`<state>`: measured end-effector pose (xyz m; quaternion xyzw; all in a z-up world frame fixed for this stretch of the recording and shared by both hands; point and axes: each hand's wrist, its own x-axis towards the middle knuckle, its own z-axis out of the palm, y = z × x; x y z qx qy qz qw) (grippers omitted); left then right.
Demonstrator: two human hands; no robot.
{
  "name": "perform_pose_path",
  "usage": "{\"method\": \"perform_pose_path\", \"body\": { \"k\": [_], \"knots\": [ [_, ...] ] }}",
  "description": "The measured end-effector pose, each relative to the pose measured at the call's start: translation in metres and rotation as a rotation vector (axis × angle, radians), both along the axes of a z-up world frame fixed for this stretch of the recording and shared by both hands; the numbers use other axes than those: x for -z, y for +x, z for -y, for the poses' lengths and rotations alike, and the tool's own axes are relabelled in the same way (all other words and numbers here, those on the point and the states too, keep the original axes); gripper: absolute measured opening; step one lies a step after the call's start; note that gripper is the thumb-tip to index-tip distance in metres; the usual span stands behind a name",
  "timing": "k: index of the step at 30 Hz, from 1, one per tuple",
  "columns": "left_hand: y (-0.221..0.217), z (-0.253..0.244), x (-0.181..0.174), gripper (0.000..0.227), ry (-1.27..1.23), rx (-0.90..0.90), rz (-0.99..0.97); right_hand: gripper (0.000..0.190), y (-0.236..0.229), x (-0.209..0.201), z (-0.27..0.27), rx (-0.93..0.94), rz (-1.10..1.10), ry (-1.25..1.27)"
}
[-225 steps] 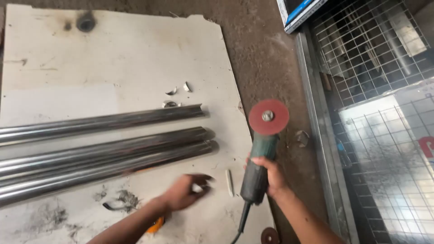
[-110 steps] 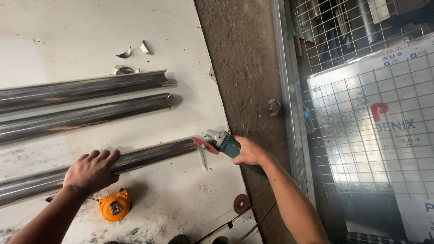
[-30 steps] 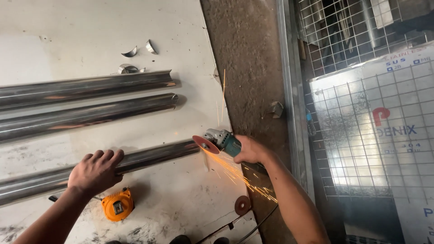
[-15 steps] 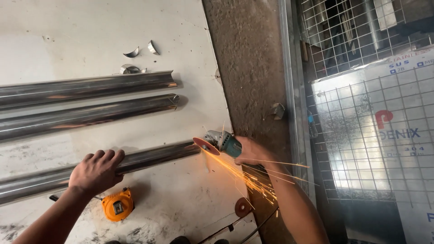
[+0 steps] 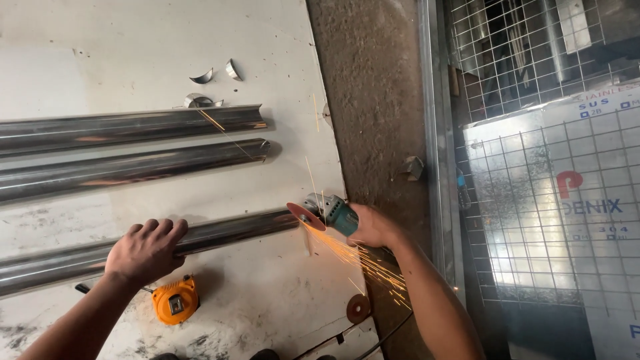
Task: Using a handheld angle grinder to smooth and deburr the edges of stainless steel pipes.
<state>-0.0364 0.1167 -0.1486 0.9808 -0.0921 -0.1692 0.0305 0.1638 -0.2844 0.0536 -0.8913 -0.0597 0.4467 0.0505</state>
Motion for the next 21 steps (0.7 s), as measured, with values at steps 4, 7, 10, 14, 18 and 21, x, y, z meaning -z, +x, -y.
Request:
{"method": "perform_pose_path", "body": {
  "k": [4, 7, 10, 14, 18, 21],
  "knots": [
    [-0.001, -0.001, 0.001, 0.072, 0.005, 0.008, -0.04, 0.036, -0.004, -0.005, -0.007, 0.014, -0.006, 0.022],
    [-0.004, -0.001, 0.006, 0.078, 0.0, 0.002, 0.023, 0.046, -0.004, -0.006, -0.011, 0.01, 0.003, -0.022],
    [-0.004, -0.002, 0.006, 0.077, -0.015, -0.001, 0.059, 0.038, -0.004, -0.005, -0.01, 0.022, 0.001, -0.057],
    [-0.004, -0.002, 0.006, 0.076, 0.007, 0.007, 0.02, 0.039, -0.006, -0.004, -0.011, 0.034, -0.016, 0.054],
    [-0.007, -0.002, 0.011, 0.078, 0.019, 0.018, 0.085, 0.043, -0.006, 0.002, -0.012, 0.03, 0.005, -0.03],
    [-0.012, -0.002, 0.02, 0.076, 0.031, 0.018, 0.212, 0.047, -0.005, 0.007, -0.008, 0.008, 0.001, -0.037]
  ]
}}
